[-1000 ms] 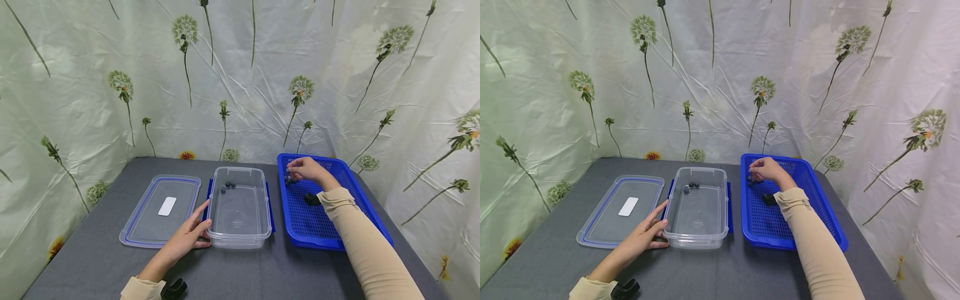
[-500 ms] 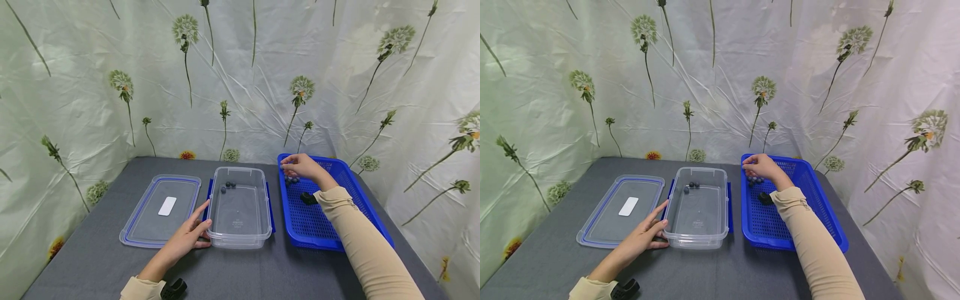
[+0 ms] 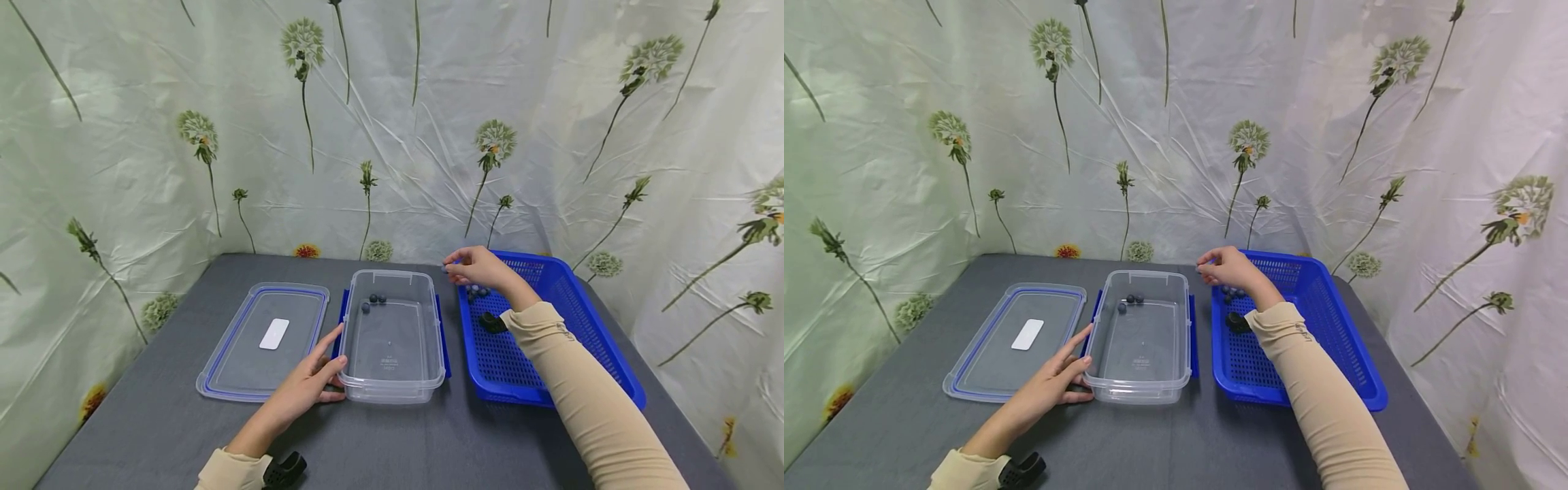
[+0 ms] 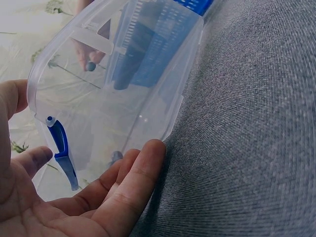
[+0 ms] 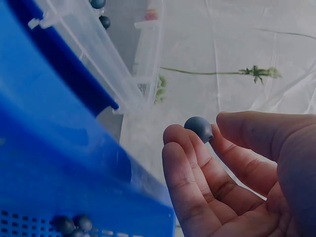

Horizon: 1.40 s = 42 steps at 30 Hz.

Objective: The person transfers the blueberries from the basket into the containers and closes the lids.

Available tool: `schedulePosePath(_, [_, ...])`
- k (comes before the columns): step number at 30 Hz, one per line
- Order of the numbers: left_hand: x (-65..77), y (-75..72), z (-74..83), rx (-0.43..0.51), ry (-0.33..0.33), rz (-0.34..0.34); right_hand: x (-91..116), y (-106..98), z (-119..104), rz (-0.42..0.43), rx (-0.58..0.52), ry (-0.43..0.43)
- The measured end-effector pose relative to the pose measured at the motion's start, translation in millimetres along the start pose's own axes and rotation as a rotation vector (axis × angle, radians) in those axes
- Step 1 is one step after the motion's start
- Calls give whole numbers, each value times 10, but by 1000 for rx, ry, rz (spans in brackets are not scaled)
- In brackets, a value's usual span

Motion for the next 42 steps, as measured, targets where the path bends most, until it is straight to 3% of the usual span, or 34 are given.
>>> schedulePosePath(18, [-10, 1, 2, 2, 11, -3, -142, 373, -206, -75, 16, -2])
schedulePosePath(29, [-2, -2, -3, -8, 1, 3, -249, 668, -314, -176, 39, 17])
schedulePosePath(35, [2, -2, 1, -1, 6, 11, -317, 796, -356, -179, 71, 13])
schedulePosePath(42, [-2, 3, 3, 4, 12, 4, -393, 953, -313, -194, 76, 72])
Point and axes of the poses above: each hand's wrist, its own x-axis away from the middle knuckle, its own y-axis out of the palm, z = x × y, the point moved 3 cm from there along -x, towards the middle knuckle, and after that the axes turned 2 degrees about -x, right-handed, at the moved point
